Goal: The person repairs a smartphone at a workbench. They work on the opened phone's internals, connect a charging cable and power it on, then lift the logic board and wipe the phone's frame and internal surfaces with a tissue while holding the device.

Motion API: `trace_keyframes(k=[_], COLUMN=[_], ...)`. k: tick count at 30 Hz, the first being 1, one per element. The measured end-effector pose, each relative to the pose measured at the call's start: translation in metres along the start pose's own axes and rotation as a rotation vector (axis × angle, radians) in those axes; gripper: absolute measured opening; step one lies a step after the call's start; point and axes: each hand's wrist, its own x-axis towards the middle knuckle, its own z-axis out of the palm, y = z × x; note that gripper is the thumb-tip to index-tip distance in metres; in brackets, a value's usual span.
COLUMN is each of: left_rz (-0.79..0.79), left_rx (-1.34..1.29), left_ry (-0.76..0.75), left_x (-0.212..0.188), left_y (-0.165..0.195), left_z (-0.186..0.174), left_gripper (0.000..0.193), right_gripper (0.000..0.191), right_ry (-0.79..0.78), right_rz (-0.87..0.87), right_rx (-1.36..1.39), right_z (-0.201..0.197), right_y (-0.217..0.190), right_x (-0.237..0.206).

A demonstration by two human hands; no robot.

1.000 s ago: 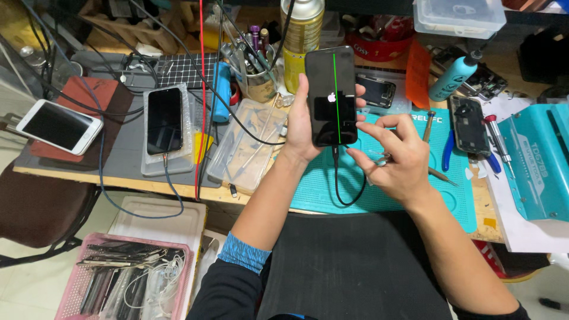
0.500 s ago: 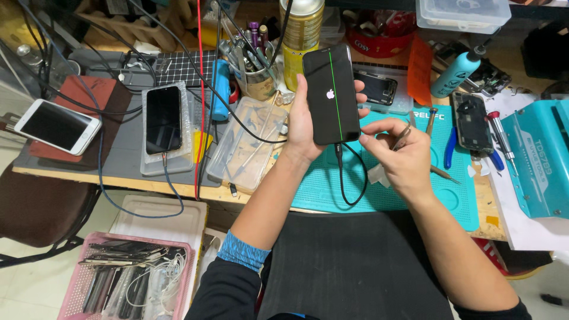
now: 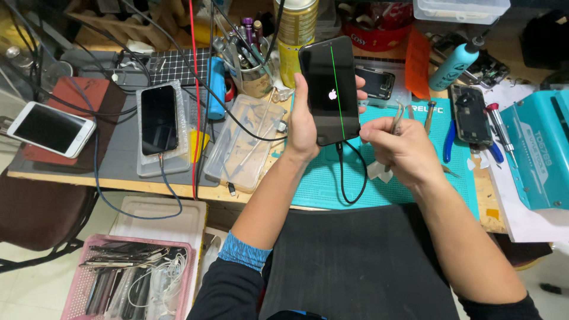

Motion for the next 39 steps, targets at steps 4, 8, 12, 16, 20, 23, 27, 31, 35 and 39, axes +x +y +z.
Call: trace_keyframes(k=[4,8,12,16,20,23,27,31,35,39], left_rz=[-0.016,-0.072,-0.090,-0.094,-0.061,-0.050,-0.066,-0.073,-0.052,-0.050], left_rx=[-0.115,-0.217,-0.262,-0.300,-0.309,-0.328,-0.350,-0.362,-0.374,-0.359], left_ry=[-0.041,-0.005,0.038,0.069,0.036,0.013,0.027,0.037,0.007,0.013], left_x=[0.000,0.003,0.004,0.003,0.002,0.002,0.002,0.002,0.001,0.001], left_y=[0.001,-0.001,-0.003,-0.004,-0.004,-0.004,-0.005,-0.006,-0.007,-0.007], left_z=[-0.004,-0.009,-0.012,-0.011,-0.010,-0.010,-0.010,-0.010,-0.011,-0.012], left_gripper=[0.087,0.085,0.084,0.083,0.082,0.082,0.082,0.083,0.082,0.082], right_gripper=[0.007,0.005,0.004,0.005,0.005,0.004,0.004,0.005,0.007,0.007], right_ry=[-0.060,-0.133,-0.120,-0.091,-0.106,-0.098,-0.098,-0.092,-0.064,-0.063], right_rz=[0.045,-0.005,-0.048,-0.056,-0.079,-0.096,-0.118,-0.139,-0.132,-0.133], right_rx=[0.003,0.075,0.099,0.100,0.119,0.113,0.140,0.154,0.130,0.115], right_z=[-0.008,-0.008,-0.003,0.003,0.006,0.008,0.011,0.011,0.011,0.012], right_y=[0.002,0.006,0.007,0.006,0.004,0.004,0.007,0.009,0.006,0.005], right_x=[0.004,0.003,0.002,0.000,-0.004,-0.005,-0.004,-0.005,-0.007,-0.008])
